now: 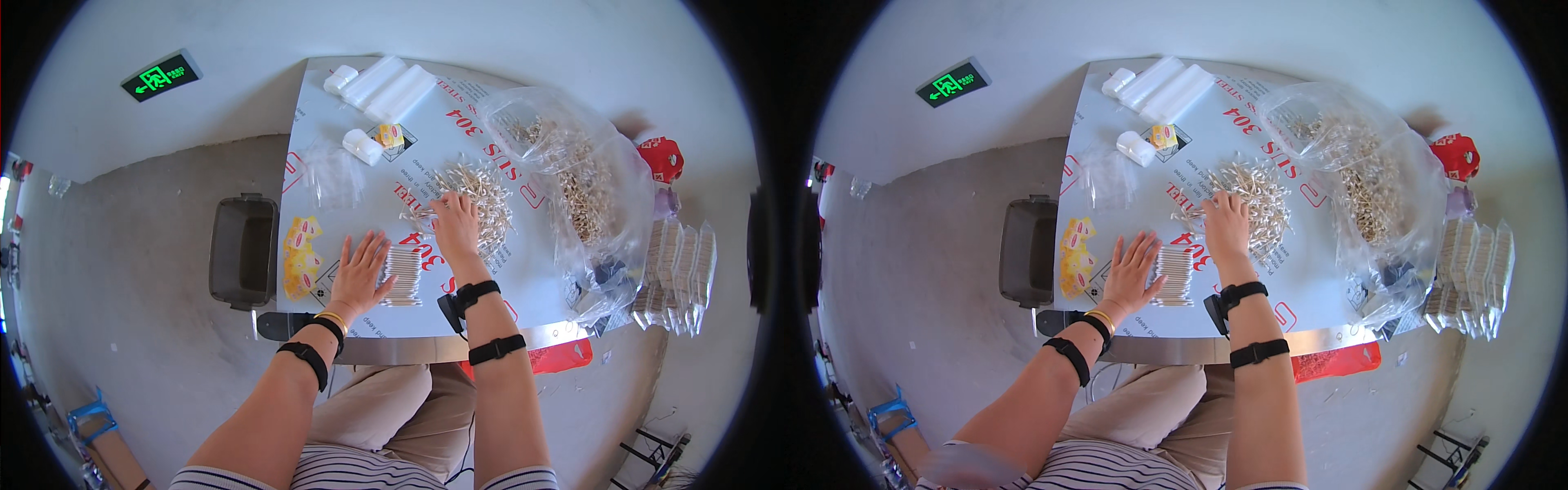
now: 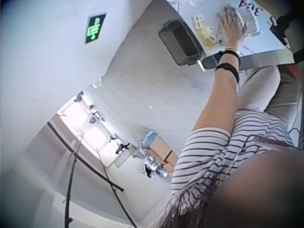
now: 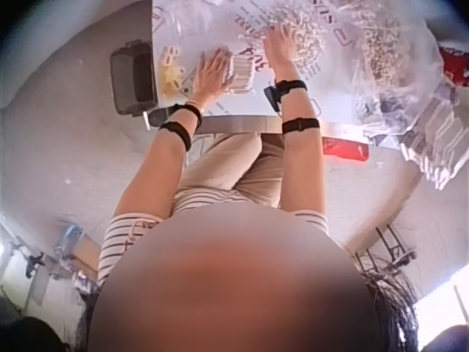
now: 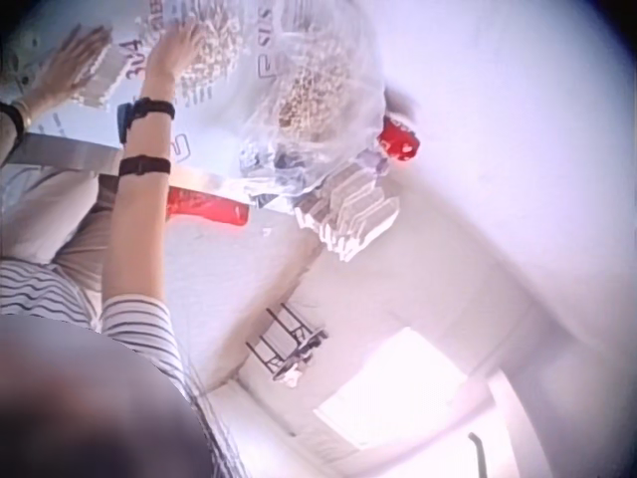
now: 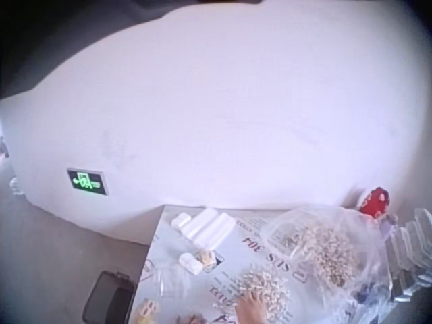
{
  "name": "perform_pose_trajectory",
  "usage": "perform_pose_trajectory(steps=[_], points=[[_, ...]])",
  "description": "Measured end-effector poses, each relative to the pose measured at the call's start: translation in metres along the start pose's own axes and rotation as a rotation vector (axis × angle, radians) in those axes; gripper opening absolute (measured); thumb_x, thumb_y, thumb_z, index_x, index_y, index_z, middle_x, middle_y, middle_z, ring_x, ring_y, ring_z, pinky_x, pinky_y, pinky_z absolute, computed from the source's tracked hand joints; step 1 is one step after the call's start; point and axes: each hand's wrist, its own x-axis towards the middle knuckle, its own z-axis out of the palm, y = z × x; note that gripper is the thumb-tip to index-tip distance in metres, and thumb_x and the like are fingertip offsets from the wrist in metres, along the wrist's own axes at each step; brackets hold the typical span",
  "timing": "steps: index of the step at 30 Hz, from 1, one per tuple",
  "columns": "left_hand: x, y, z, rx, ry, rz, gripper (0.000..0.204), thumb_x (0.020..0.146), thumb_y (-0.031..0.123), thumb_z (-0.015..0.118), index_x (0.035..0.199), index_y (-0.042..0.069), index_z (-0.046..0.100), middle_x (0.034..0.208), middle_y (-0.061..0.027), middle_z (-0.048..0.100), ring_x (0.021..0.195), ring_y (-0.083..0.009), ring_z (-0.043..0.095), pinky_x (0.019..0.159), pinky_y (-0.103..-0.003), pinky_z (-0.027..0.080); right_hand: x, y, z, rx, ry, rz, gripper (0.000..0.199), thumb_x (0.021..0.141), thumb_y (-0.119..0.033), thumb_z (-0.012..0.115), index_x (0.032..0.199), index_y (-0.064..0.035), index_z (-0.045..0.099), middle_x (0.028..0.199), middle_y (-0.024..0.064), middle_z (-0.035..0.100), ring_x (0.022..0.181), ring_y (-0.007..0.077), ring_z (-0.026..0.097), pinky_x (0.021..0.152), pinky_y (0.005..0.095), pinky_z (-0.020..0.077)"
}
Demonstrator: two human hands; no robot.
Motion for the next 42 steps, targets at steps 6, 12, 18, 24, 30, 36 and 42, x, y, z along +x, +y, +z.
perform_pose_trajectory(steps=[6, 12, 18, 24, 30, 36, 42], points=[[0.0, 0.0, -0.004, -0.021, 0.005, -0.006, 0.067, 0.097, 0.051, 0.045, 0.149, 0.009, 0.037, 0.157, -0.0082, 0.033, 0.149, -0.0243, 0.024, 0.122, -0.054, 0.008, 0.016, -0.019, 0.008, 0.043, -0.091, 0.01, 0.009, 0.078, -0.015, 0.072, 0.086, -0.0121, 0.068, 0.104, 0.0045, 0.055, 0.108, 0.0264, 0.049, 0.094, 0.0404, 0.0401], [-0.001, 0.0, -0.005, -0.044, 0.007, -0.007, 0.07, 0.096, 0.051, 0.046, 0.151, 0.009, 0.033, 0.157, -0.0084, 0.033, 0.149, -0.0245, 0.024, 0.122, -0.054, 0.009, 0.012, -0.032, -0.002, 0.164, -0.275, -0.034, 0.014, 0.078, -0.016, 0.074, 0.091, -0.0144, 0.069, 0.099, 0.0026, 0.058, 0.107, 0.0262, 0.05, 0.095, 0.0424, 0.0393], [-0.002, -0.002, -0.006, -0.066, 0.022, -0.014, 0.071, 0.096, 0.051, 0.046, 0.151, 0.008, 0.032, 0.158, -0.0104, 0.03, 0.149, -0.0247, 0.024, 0.122, -0.054, 0.008, -0.005, -0.016, -0.012, 0.279, -0.206, 0.031, 0.022, 0.077, -0.015, 0.077, 0.097, -0.0151, 0.067, 0.103, 0.0031, 0.06, 0.109, 0.0266, 0.051, 0.095, 0.0427, 0.0394], [-0.001, -0.001, -0.003, -0.068, 0.035, -0.007, 0.07, 0.096, 0.05, 0.047, 0.15, 0.008, 0.033, 0.157, -0.0113, 0.031, 0.148, -0.0251, 0.025, 0.122, -0.054, 0.008, -0.014, -0.017, -0.01, 0.235, -0.222, 0.009, 0.022, 0.075, -0.014, 0.077, 0.094, -0.0148, 0.066, 0.098, 0.0042, 0.058, 0.105, 0.0275, 0.053, 0.092, 0.0421, 0.0404], [-0.002, -0.002, -0.004, -0.068, 0.038, -0.01, 0.07, 0.096, 0.05, 0.047, 0.149, 0.006, 0.036, 0.156, -0.0123, 0.032, 0.148, -0.0252, 0.026, 0.122, -0.054, 0.009, -0.014, -0.009, -0.016, 0.255, -0.176, 0.044, 0.014, 0.074, -0.011, 0.076, 0.084, -0.0152, 0.067, 0.095, 0.0042, 0.057, 0.102, 0.027, 0.053, 0.091, 0.0415, 0.0414], [-0.002, -0.003, -0.001, -0.066, 0.039, -0.001, 0.07, 0.096, 0.05, 0.047, 0.147, 0.003, 0.037, 0.154, -0.0124, 0.035, 0.147, -0.0253, 0.027, 0.122, -0.054, 0.01, -0.02, -0.017, -0.016, 0.122, -0.245, -0.127, 0.003, 0.077, -0.012, 0.071, 0.078, -0.0132, 0.068, 0.093, 0.0045, 0.057, 0.101, 0.026, 0.053, 0.089, 0.0401, 0.0419], [-0.001, -0.002, -0.002, -0.063, 0.05, -0.008, 0.07, 0.096, 0.05, 0.047, 0.146, 0.002, 0.038, 0.154, -0.0115, 0.036, 0.147, -0.0252, 0.027, 0.122, -0.054, 0.01, -0.024, -0.01, -0.01, 0.091, -0.185, -0.056, 0.001, 0.079, -0.013, 0.07, 0.079, -0.0119, 0.069, 0.092, 0.005, 0.058, 0.101, 0.0258, 0.053, 0.088, 0.04, 0.0419]])
